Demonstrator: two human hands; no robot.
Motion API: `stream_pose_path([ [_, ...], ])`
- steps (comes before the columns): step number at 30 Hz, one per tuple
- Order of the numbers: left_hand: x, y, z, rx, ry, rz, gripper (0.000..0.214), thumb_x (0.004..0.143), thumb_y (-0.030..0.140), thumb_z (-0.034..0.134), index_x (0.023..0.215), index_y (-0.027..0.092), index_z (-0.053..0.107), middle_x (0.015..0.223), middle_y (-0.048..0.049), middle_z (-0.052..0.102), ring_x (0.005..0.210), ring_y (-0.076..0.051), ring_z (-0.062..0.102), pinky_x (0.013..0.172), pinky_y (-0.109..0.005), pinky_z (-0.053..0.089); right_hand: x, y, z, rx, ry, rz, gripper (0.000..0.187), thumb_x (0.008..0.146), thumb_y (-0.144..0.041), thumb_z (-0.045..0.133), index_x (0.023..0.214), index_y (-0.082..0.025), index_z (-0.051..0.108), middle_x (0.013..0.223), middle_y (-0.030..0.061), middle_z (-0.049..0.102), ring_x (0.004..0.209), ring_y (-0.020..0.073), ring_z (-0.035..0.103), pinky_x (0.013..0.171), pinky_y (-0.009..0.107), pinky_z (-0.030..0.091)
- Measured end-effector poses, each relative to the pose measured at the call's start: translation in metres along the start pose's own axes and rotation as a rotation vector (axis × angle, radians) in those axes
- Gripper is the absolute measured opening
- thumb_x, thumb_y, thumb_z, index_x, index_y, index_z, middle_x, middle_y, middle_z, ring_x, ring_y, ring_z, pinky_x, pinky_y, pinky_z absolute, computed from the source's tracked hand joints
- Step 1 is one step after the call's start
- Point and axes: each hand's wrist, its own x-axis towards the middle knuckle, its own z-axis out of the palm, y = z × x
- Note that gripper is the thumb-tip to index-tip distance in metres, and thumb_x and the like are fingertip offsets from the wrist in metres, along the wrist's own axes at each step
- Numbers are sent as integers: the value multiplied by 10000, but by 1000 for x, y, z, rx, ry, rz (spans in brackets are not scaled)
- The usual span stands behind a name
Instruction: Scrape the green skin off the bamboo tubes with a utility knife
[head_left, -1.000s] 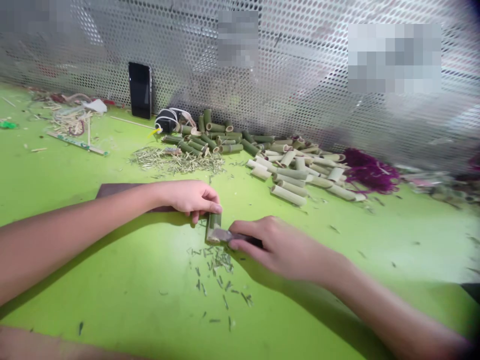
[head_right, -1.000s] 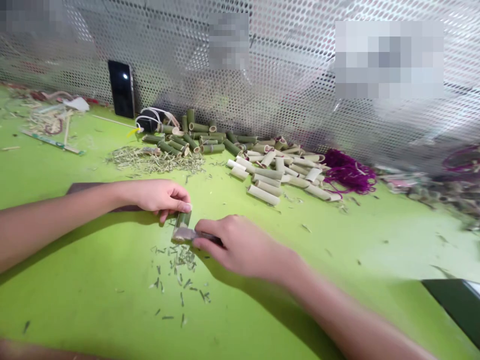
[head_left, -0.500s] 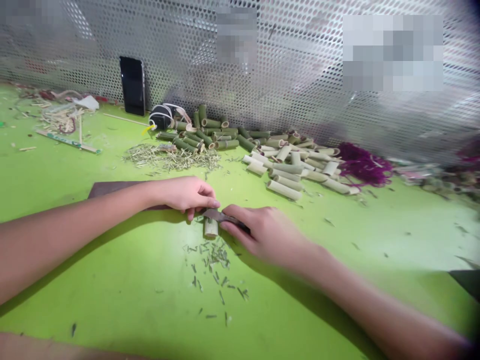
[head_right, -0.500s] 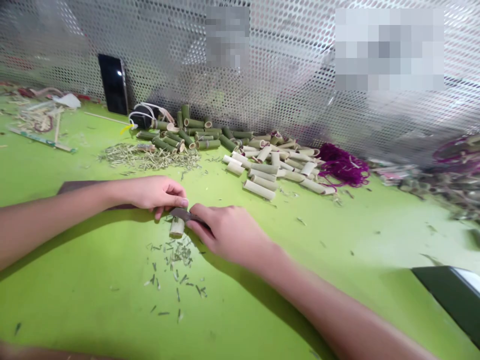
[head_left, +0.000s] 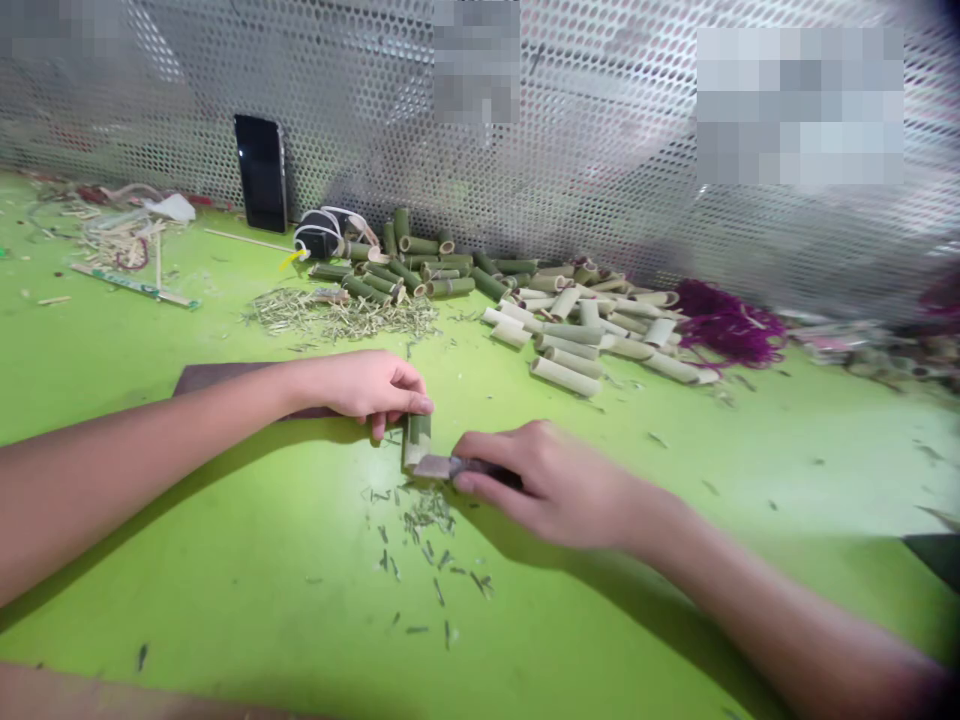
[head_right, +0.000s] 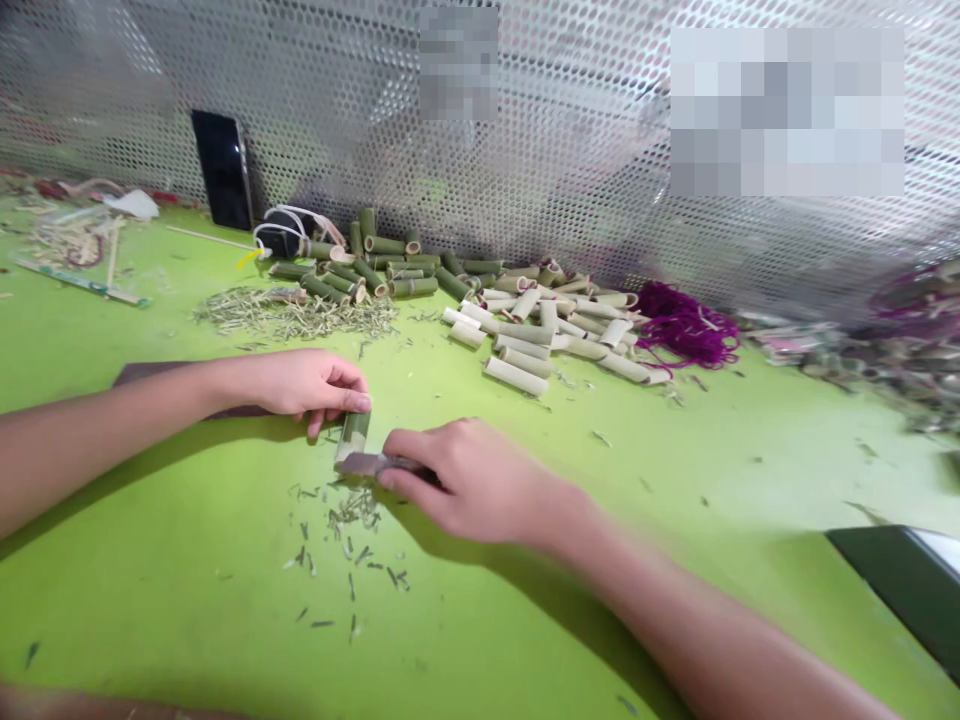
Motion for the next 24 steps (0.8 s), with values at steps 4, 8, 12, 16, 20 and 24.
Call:
stream_pose_path([
  [4, 1, -1, 2, 14, 15, -1, 393, 898, 601, 696, 856, 213, 647, 666, 32, 651, 561, -134, 679, 529, -237, 426, 6, 11, 7, -220, 189, 57, 360, 1069, -401, 401, 964, -202, 682, 653, 14, 680, 475, 129, 546, 494, 271, 372],
  [8, 4, 0, 5, 33, 39, -1, 415, 901, 608, 687, 814, 208, 618, 612, 53, 621, 481, -120, 634, 540, -246, 437, 11, 9, 10, -328, 211, 50, 314, 1067, -367, 427, 975, -208, 682, 687, 10, 705, 490, 130, 554, 525, 273, 359],
  [12, 5, 1, 6, 47, 46, -8, 416, 911, 619, 660, 846, 209, 645, 575, 48, 629, 488, -132, 636, 570, -254, 453, 12, 2, 10, -366, 213, 61, 308, 1070, -358, 417, 1003, -209, 677, 714, 14, 722, 508, 136, 569, 537, 275, 353],
  [16, 3, 4, 6, 39, 58, -16, 416, 895, 619, 679, 840, 208, 650, 557, 52, 624, 484, -136, 630, 582, -259, 466, 12, -2, 9, -386, 219, 81, 332, 1075, -362, 395, 1033, -209, 686, 720, 25, 730, 506, 147, 570, 532, 289, 350],
  [20, 3, 5, 7, 50, 80, -4, 441, 902, 625, 668, 776, 205, 620, 504, 57, 598, 473, -133, 617, 594, -258, 464, 14, 1, 8, -297, 187, 91, 325, 1073, -365, 401, 1017, -215, 683, 708, 23, 723, 498, 145, 566, 519, 282, 359],
  [24, 3, 2, 7, 32, 77, 22, 465, 878, 627, 694, 731, 199, 589, 554, 52, 610, 474, -124, 618, 577, -256, 470, 15, 5, 4, -195, 132, 71, 339, 1073, -397, 406, 974, -208, 669, 652, 10, 679, 473, 131, 539, 508, 267, 365],
])
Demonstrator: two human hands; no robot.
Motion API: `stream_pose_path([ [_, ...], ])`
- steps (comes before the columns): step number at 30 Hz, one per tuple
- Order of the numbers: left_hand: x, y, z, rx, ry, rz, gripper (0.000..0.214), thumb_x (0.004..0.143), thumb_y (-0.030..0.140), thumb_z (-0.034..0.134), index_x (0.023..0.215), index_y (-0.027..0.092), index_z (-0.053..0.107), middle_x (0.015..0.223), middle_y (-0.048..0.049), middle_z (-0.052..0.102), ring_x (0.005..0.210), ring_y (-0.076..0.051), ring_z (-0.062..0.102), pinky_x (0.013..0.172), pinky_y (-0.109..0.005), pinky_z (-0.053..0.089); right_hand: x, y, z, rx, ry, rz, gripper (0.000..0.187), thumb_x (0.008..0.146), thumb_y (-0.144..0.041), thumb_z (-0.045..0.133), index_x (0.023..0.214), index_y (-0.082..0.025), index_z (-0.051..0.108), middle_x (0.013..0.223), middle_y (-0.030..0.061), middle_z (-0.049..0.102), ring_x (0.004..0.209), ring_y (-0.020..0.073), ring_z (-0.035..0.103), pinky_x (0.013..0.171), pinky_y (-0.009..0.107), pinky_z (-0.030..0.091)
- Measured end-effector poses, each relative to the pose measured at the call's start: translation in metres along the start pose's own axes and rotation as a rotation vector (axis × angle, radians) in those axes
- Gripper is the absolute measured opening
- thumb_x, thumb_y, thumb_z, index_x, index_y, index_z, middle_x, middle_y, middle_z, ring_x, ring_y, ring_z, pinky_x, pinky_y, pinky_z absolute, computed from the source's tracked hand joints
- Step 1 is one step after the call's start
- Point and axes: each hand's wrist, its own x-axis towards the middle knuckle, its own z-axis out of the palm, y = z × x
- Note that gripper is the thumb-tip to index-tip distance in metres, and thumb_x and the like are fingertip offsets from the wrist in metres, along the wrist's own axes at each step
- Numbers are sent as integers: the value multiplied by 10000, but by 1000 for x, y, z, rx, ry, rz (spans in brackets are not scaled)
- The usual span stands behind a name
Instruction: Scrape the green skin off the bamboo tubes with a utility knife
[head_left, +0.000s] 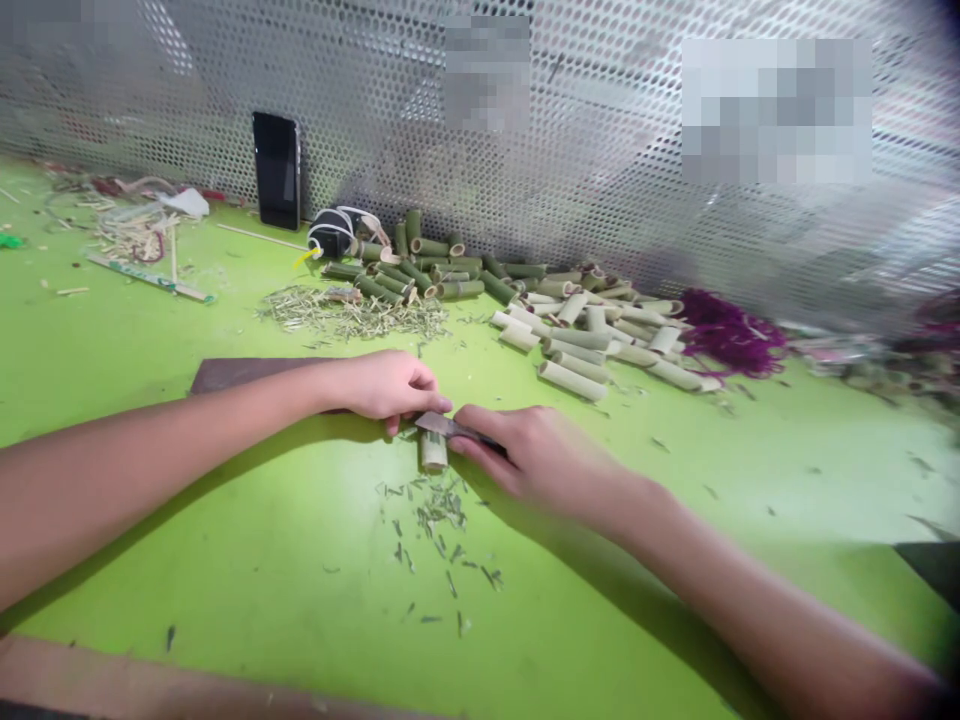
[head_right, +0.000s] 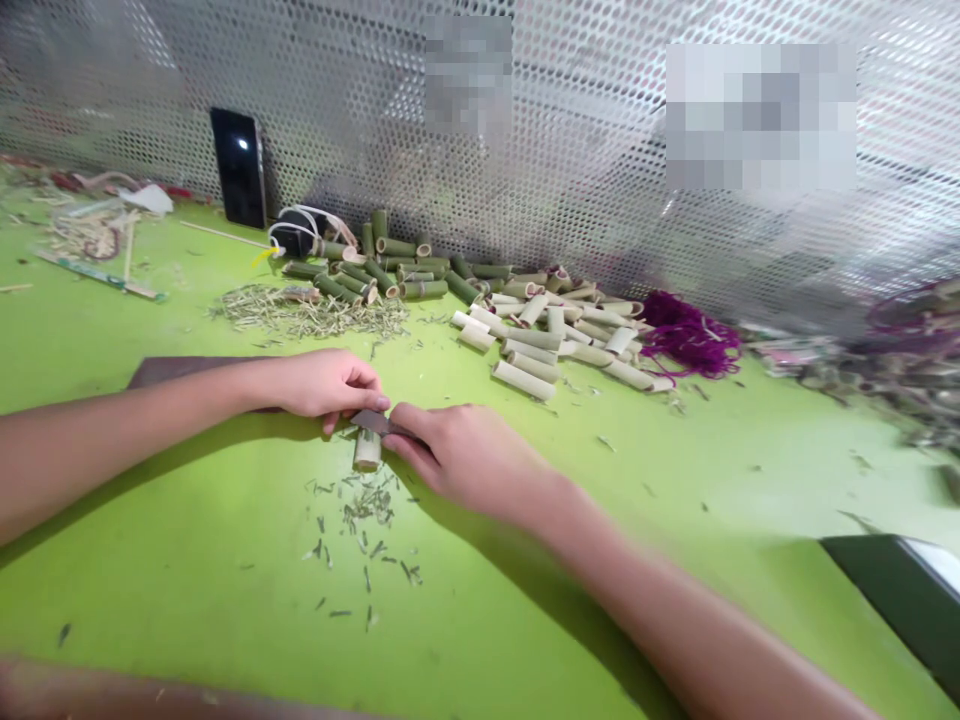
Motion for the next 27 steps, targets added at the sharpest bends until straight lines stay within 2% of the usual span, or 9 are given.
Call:
stream_pose_path([
  [6, -1, -2, -2, -1, -8, -11, 366, 913, 551, 680, 807, 206, 621, 542, 56, 602, 480, -127, 623, 555, -248, 457, -8, -3, -9, 160, -194, -31, 387, 1074, -456, 404, 900, -203, 640, 637, -15, 629, 498, 113, 511, 515, 255, 348],
  [9, -2, -3, -2, 21, 14, -13, 341, 947, 526, 638, 819, 211, 612, 539, 54, 600, 468, -125, 621, 525, -242, 425, -11, -4, -7, 85, -124, -20, 377, 1077, -447, 389, 928, -204, 636, 628, -21, 603, 504, 116, 488, 526, 265, 321],
  [11, -2, -3, -2, 35, 14, -18, 352, 953, 536, 629, 823, 210, 612, 546, 51, 605, 473, -127, 626, 521, -241, 419, -11, -4, -3, 6, -41, 22, 391, 1085, -443, 353, 973, -196, 634, 645, -10, 617, 501, 123, 495, 526, 272, 320],
  [14, -3, -1, -1, 29, 15, -34, 392, 931, 584, 649, 823, 209, 615, 545, 51, 607, 481, -135, 630, 538, -247, 434, -7, -4, 2, -92, 17, 84, 382, 1095, -412, 337, 1002, -188, 631, 680, 6, 654, 492, 129, 517, 527, 278, 340],
  [21, -4, 1, 1, 49, 42, -44, 440, 930, 634, 623, 811, 210, 622, 504, 56, 603, 481, -136, 621, 600, -257, 443, -1, -16, 2, -161, 34, 103, 261, 1093, -328, 424, 939, -212, 598, 779, 2, 708, 538, 129, 580, 543, 271, 356],
  [27, -2, 2, 1, 34, 44, -33, 429, 911, 605, 664, 766, 208, 587, 540, 67, 599, 481, -130, 637, 596, -257, 444, -2, -20, 7, -225, 52, 129, 262, 1090, -335, 418, 954, -208, 601, 693, -8, 679, 454, 119, 516, 486, 275, 319],
])
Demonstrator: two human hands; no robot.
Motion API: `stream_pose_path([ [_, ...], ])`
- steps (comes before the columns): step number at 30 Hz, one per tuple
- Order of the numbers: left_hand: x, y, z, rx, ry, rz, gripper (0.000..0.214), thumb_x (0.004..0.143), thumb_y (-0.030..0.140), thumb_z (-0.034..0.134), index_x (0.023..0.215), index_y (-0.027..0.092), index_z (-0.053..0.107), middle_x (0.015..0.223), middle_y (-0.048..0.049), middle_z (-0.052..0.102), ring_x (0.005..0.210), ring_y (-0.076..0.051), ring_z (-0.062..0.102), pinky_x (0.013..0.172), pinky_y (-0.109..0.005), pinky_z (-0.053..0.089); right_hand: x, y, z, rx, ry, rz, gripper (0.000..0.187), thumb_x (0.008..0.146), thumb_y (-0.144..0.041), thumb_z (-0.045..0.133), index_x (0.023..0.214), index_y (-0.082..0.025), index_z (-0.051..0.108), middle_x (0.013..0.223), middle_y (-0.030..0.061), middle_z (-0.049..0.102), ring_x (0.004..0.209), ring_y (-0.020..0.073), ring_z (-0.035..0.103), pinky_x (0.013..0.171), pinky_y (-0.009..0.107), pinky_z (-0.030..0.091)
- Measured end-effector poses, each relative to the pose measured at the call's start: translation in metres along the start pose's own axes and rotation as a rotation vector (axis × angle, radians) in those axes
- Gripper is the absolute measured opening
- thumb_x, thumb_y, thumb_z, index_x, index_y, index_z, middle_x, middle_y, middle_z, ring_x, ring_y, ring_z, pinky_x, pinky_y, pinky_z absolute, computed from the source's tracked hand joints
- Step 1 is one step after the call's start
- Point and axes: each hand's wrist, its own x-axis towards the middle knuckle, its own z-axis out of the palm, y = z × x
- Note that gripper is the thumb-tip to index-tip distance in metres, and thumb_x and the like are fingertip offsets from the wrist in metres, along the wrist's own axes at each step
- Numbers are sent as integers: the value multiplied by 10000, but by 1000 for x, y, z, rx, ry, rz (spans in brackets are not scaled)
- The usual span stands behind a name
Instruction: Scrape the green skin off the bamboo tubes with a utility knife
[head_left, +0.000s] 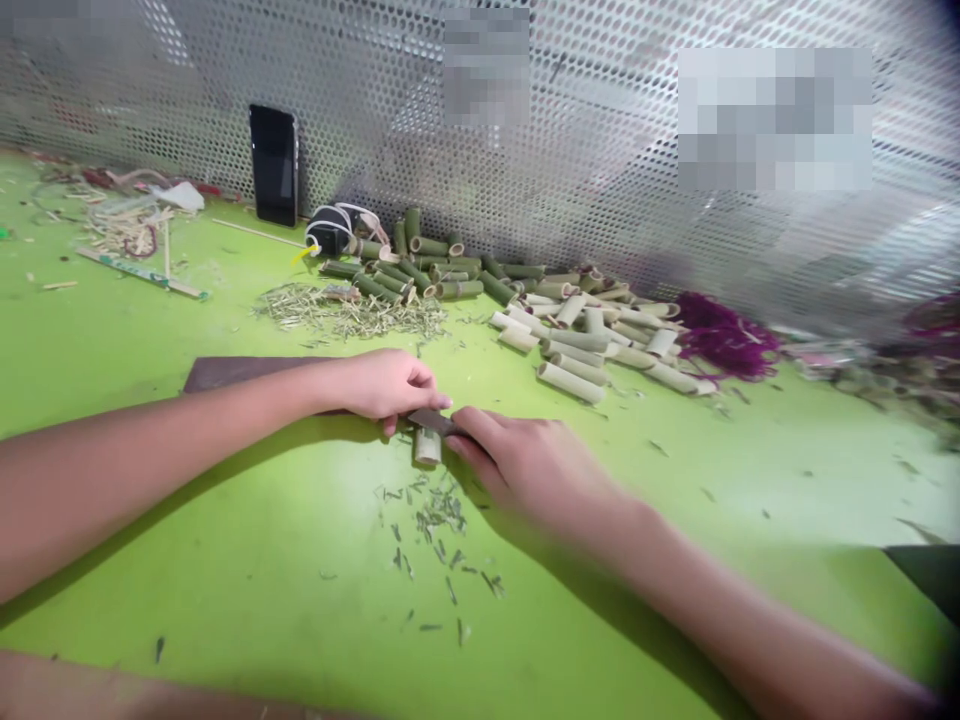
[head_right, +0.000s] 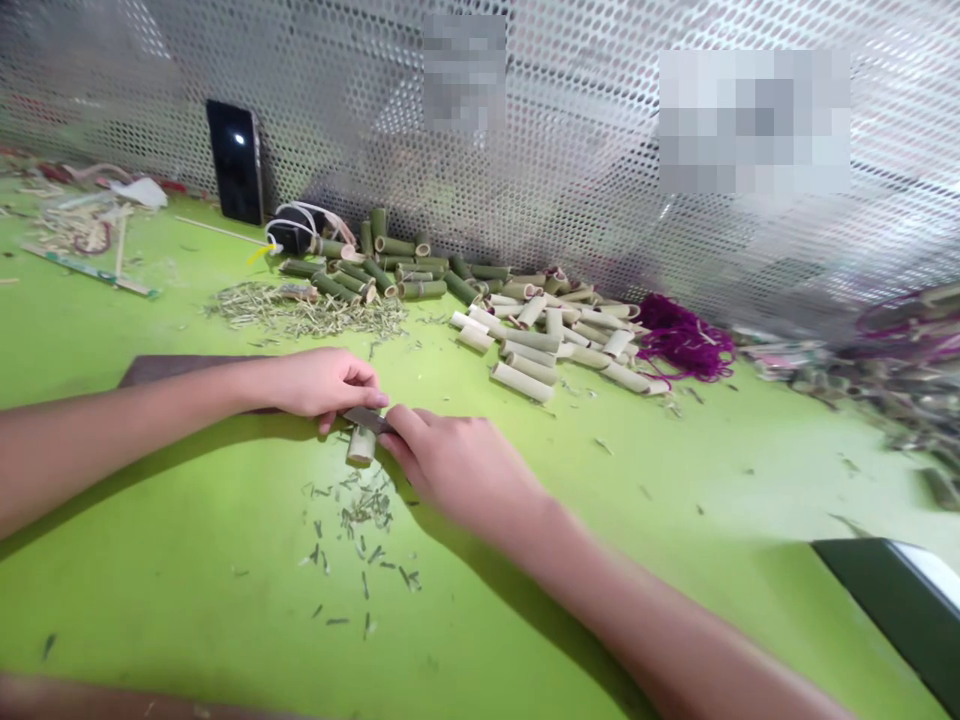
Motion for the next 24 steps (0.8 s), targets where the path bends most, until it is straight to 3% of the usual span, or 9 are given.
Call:
stream_pose_path([
  [4, 2, -2, 0, -17, -19, 10, 435, 910, 614, 662, 767, 209, 589, 533, 62, 601, 466, -129, 620, 593, -265, 455, -1, 3, -1, 96, -34, -2, 300, 1094, -363, 404, 932, -204, 601, 678, 0, 673, 460, 121, 535, 465, 261, 345],
  [10, 2, -1, -1, -36, -38, -14, 395, 909, 588, 671, 811, 211, 605, 581, 48, 614, 486, -137, 631, 556, -267, 462, -15, 20, -9, 337, -200, -111, 397, 1096, -433, 373, 933, -205, 655, 689, 9, 686, 513, 129, 588, 489, 260, 420],
  [17, -2, 5, -7, -2, -67, -58, 285, 919, 498, 674, 902, 218, 622, 661, 46, 635, 510, -125, 648, 518, -242, 411, -12, 20, -2, 169, -25, -2, 376, 1090, -411, 360, 1002, -198, 656, 674, 10, 684, 480, 132, 557, 491, 267, 376],
  [24, -5, 6, -9, 4, -129, -16, 247, 945, 466, 624, 910, 221, 624, 703, 43, 661, 570, -124, 684, 566, -228, 438, -6, 11, 0, 31, 9, -46, 328, 1096, -372, 368, 979, -208, 627, 726, 13, 700, 504, 136, 555, 523, 282, 329],
])
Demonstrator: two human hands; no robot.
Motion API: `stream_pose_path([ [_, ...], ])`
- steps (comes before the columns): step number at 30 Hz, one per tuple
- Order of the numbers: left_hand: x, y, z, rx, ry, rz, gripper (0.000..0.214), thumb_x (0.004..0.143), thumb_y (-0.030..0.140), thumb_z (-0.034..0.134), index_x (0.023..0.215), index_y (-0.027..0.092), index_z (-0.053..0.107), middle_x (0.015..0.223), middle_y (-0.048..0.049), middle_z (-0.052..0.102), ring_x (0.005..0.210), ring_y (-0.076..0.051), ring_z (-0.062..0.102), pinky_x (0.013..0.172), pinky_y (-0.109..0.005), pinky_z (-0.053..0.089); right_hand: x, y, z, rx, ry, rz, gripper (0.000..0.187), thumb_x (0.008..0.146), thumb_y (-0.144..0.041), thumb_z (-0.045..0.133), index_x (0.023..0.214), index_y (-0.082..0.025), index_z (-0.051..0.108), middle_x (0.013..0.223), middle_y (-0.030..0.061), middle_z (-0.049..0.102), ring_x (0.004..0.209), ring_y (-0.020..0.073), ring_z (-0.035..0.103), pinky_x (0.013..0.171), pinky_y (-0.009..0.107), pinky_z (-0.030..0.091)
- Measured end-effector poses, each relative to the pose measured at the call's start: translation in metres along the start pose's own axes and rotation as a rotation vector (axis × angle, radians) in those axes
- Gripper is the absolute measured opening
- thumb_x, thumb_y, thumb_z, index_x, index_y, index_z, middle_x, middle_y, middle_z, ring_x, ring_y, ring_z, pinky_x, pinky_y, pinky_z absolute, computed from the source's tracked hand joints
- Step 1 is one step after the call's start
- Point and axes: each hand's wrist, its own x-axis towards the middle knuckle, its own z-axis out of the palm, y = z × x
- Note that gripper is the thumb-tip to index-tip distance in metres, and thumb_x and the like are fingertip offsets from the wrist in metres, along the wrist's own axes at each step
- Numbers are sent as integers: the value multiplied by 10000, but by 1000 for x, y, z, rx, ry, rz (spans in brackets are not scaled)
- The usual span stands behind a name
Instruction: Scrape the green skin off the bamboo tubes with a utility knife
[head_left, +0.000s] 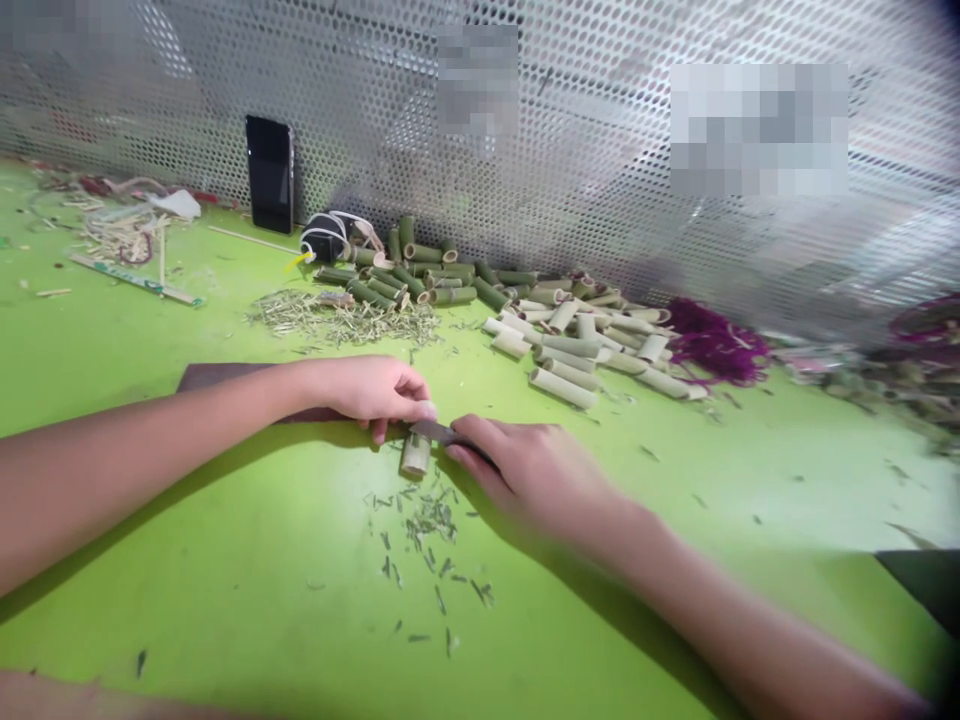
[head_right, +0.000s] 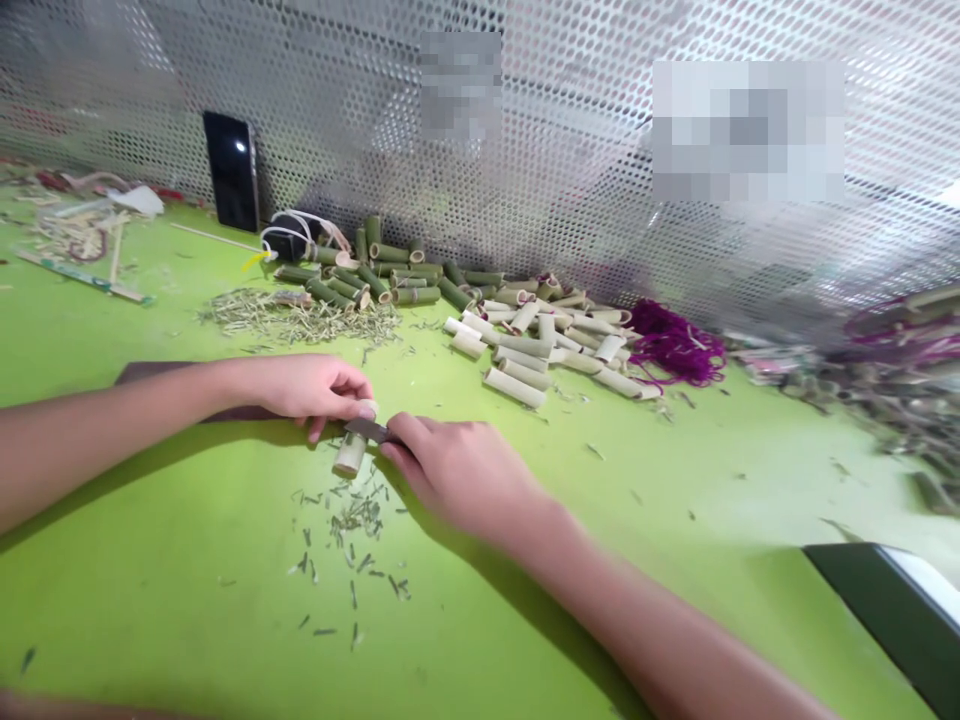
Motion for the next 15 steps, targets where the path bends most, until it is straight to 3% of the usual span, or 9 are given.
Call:
stream_pose_path([
  [10, 4, -4, 5, -12, 34, 18, 347, 899, 561, 684, 901, 216, 643, 678, 32, 674, 539, -136, 650, 611, -258, 471, 2, -3, 3, 10, 12, -23, 299, 1093, -352, 383, 1031, -204, 636, 770, 19, 715, 542, 144, 573, 537, 287, 327],
  [15, 5, -5, 5, -44, 22, 49, 265, 938, 461, 649, 881, 204, 629, 658, 34, 650, 527, -127, 632, 606, -257, 474, 5, -1, 1, 131, -7, -13, 306, 1088, -338, 398, 997, -206, 657, 740, 14, 707, 522, 133, 562, 528, 276, 354],
])
